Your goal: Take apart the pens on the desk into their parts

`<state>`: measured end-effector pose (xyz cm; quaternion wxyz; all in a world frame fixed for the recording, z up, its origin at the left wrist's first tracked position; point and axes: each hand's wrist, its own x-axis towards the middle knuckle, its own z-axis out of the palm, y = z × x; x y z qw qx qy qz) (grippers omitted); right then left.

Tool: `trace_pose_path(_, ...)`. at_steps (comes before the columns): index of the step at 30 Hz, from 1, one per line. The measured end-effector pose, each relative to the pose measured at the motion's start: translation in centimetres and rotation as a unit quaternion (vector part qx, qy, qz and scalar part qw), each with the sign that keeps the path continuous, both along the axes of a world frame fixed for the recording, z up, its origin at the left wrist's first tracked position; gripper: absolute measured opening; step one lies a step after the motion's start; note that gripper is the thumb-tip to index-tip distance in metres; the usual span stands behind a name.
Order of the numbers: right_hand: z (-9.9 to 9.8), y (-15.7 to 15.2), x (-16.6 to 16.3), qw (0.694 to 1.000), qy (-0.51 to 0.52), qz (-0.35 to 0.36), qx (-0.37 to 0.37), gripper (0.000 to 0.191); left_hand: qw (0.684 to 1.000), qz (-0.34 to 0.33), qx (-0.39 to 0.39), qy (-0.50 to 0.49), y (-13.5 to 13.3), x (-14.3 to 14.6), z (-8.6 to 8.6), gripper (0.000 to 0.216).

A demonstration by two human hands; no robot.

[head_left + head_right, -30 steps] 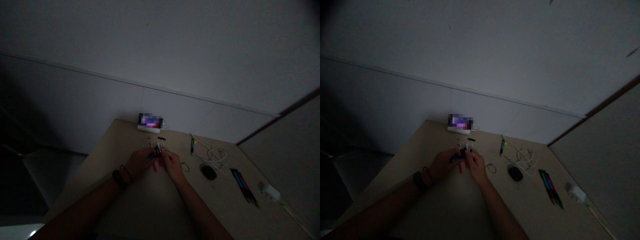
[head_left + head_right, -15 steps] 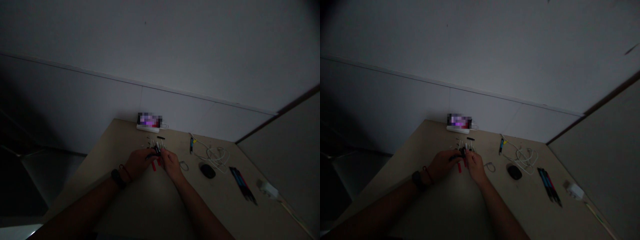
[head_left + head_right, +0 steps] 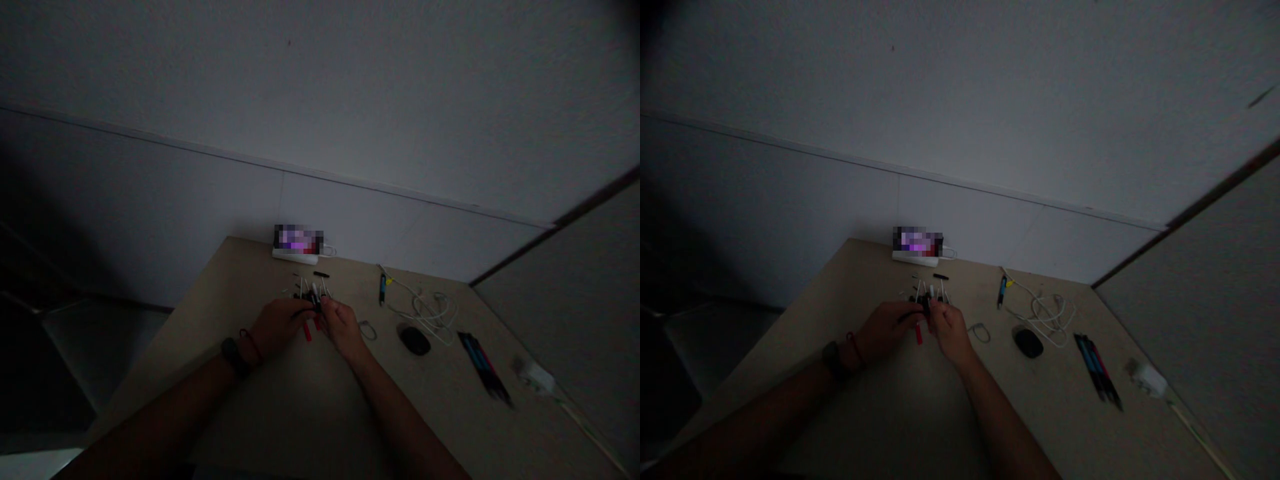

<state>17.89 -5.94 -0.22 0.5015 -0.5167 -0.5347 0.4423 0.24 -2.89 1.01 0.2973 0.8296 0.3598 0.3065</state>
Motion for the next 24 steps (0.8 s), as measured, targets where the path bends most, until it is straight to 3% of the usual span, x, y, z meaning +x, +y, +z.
trace_pose_path(8, 0.9, -0.5, -0.2, 0.998, -0.056, -0.001, 0.042, 0.055, 0.999, -0.008, -0.015, 0.03, -0.2, -0.1, 0.7, 0.042)
trace_pose_path(12, 1.1, -0.4, -0.2, 0.989, -0.117, -0.041, 0.078, 0.054, 1.0, -0.01, -0.017, 0.0, 0.0, -0.2, 0.7, 0.022)
trace_pose_path(24, 1.0, -0.2, -0.1, 0.99, -0.121, -0.052, 0.059, 0.052, 1.0, 0.01, -0.027, 0.011, 0.1, -0.3, 0.5, 0.024)
